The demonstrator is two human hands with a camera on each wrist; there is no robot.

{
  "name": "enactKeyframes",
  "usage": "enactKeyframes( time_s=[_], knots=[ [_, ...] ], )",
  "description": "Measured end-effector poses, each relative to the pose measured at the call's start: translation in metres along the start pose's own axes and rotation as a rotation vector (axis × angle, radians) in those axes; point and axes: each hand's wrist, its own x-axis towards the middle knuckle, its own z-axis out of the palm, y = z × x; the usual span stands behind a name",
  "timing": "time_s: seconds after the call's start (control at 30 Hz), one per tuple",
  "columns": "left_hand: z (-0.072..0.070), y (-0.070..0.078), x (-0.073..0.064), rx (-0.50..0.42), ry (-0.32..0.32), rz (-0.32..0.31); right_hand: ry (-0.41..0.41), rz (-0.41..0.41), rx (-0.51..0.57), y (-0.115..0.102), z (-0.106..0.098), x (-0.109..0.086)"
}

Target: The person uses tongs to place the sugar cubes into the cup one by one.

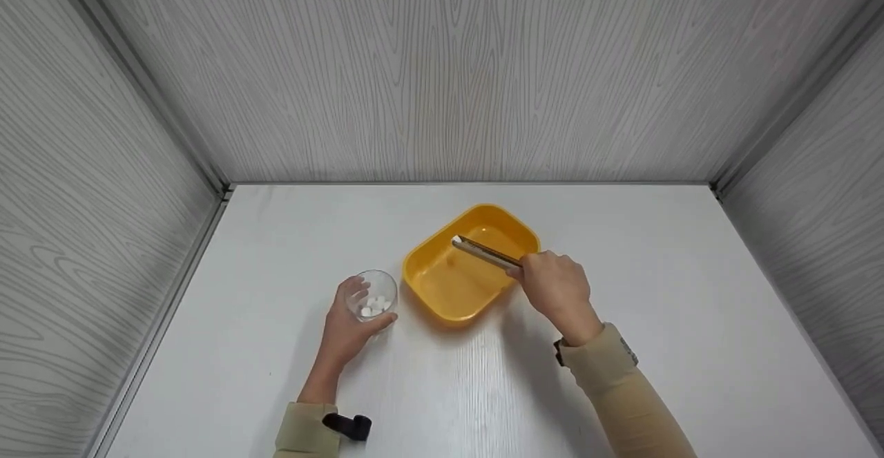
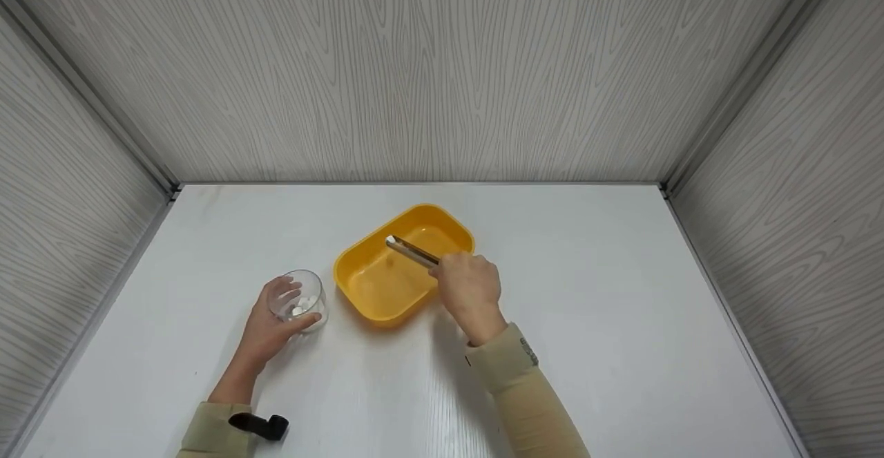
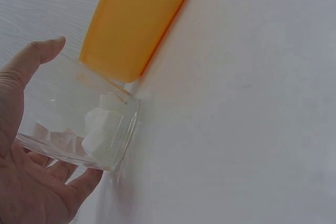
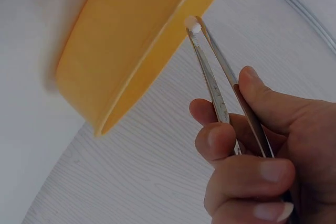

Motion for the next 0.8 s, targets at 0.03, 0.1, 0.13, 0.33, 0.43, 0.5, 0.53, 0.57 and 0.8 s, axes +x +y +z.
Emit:
enactKeyframes(
  time_s=[0.03, 0.1, 0.13, 0.33, 0.43, 0.5, 0.53, 0.57, 0.8],
  knots=[
    [0.000, 0.000, 0.000, 0.000, 0.001, -0.001, 0.012, -0.011, -0.001, -0.002, -0.001, -0.001],
    [0.000, 0.000, 0.000, -0.001, 0.001, -0.003, 0.032, -0.026, 0.007, -0.006, -0.004, -0.004],
    [0.000, 0.000, 0.000, -0.002, 0.001, -0.005, 0.042, -0.033, 0.010, -0.007, -0.005, -0.005],
    [0.000, 0.000, 0.000, 0.016, 0.002, -0.017, 0.067, -0.066, 0.029, -0.017, -0.012, -0.011],
    [0.000, 0.001, -0.001, 0.010, 0.000, -0.012, 0.089, -0.085, 0.040, -0.021, -0.015, -0.014],
    [0.000, 0.001, -0.001, 0.003, 0.000, -0.007, 0.102, -0.100, 0.051, -0.024, -0.016, -0.016],
    [0.000, 0.001, -0.001, -0.001, -0.001, -0.005, 0.106, -0.108, 0.057, -0.026, -0.017, -0.018],
    [0.000, 0.001, -0.002, -0.004, -0.001, -0.005, 0.110, -0.116, 0.066, -0.027, -0.018, -0.019],
    [0.000, 0.001, 0.000, 0.011, 0.000, -0.019, 0.113, -0.203, 0.075, -0.044, -0.020, -0.025]
  ],
)
